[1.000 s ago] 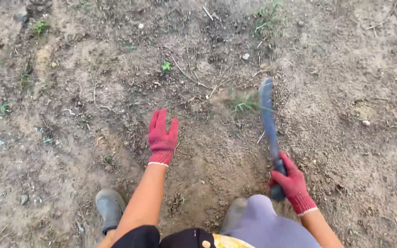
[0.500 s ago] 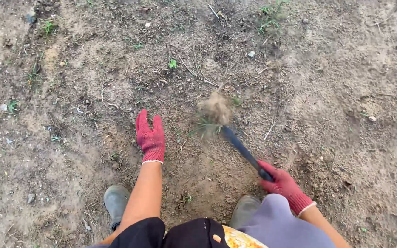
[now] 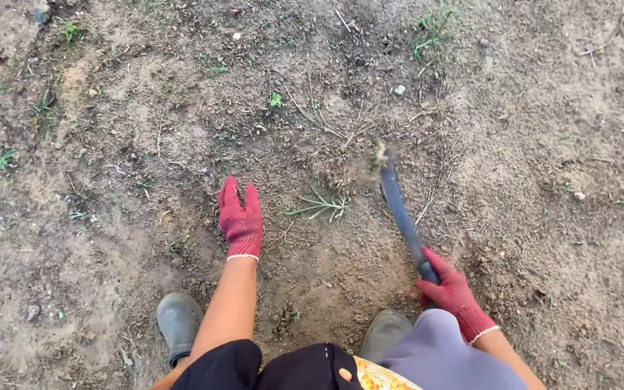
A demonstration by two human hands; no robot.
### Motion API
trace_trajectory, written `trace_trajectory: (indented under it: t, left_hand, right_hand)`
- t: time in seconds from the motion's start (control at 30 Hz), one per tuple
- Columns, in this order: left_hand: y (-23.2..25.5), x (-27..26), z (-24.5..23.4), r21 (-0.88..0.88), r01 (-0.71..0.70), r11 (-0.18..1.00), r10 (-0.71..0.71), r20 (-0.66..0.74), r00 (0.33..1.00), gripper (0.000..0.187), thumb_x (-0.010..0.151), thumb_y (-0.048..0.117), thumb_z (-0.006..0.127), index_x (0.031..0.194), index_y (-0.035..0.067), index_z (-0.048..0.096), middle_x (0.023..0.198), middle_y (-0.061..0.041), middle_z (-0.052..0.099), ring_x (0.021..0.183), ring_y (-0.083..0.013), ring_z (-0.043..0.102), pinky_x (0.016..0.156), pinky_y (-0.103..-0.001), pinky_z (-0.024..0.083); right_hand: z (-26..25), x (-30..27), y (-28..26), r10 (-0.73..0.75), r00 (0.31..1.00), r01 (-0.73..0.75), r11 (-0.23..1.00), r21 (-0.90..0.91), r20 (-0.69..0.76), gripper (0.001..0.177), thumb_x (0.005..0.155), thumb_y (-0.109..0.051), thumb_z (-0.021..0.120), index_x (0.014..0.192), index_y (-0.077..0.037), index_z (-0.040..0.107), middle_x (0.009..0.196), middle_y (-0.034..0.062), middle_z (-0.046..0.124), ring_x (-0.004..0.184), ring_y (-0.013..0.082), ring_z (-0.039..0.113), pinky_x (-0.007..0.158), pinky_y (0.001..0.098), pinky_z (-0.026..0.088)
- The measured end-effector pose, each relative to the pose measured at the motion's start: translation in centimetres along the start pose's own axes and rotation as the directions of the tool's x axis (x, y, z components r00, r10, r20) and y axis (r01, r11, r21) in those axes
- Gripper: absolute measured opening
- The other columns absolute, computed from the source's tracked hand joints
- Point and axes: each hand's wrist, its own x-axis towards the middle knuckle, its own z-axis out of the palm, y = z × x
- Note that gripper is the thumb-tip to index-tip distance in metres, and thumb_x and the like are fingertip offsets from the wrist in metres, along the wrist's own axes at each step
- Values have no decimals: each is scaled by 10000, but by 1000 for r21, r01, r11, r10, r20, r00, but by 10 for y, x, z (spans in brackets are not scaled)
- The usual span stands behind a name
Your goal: Digging into the dirt and clearing grass with a machete.
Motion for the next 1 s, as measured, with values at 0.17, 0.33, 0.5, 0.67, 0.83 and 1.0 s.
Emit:
trace_trajectory:
  t: [0.17,0.33,0.5,0.67,0.83,1.0]
  left_hand:
    - [3,5,5,29,-60,998,60,14,998,554,972,298,707,1419,3,567,1426,-228,594,1333,-378,548,1132,-443,430]
    - [3,7,13,9,-106,994,106,-11,994,554,978,296,701,1423,-2,562,1429,-225,592,1337,-376,554,1140,-436,434]
    - [1,-1,6,-25,-87,996,86,-17,996,565,967,280,722,1423,-13,566,1424,-231,591,1327,-371,556,1130,-438,440]
    - [5,7,10,-39,-57,998,56,-31,998,561,964,297,724,1413,-2,571,1422,-217,599,1328,-358,565,1135,-420,442]
    - [-12,2,6,-19,-38,999,37,-31,999,569,954,308,733,1414,13,577,1426,-204,604,1327,-354,567,1140,-416,433]
    - [-10,1,-7,-8,35,999,-36,-65,997,583,922,324,743,1408,40,591,1414,-195,610,1314,-352,571,1130,-420,429]
  right_hand:
    - [6,-8,-12,70,997,-67,994,84,-34,845,784,-25,730,1541,-281,457,776,42,629,573,160,602,522,349,526]
    - [-1,-3,38,-41,999,42,996,-84,17,816,765,-21,769,1516,-234,529,834,14,643,638,117,574,568,308,502]
    - [8,-16,12,62,998,-60,994,-91,27,837,778,-44,772,1536,-272,501,870,53,670,665,151,576,590,334,508]
    - [33,-6,11,-257,946,296,932,-208,196,784,790,-49,760,1513,-201,499,1149,50,681,991,143,581,839,321,481]
    - [35,-6,-10,-164,971,215,914,-345,172,776,797,-104,749,1515,-242,491,1042,46,743,928,120,648,854,309,531]
    - [30,28,-84,-237,947,310,856,-413,219,802,781,-130,763,1520,-243,472,934,44,715,812,119,660,748,299,548]
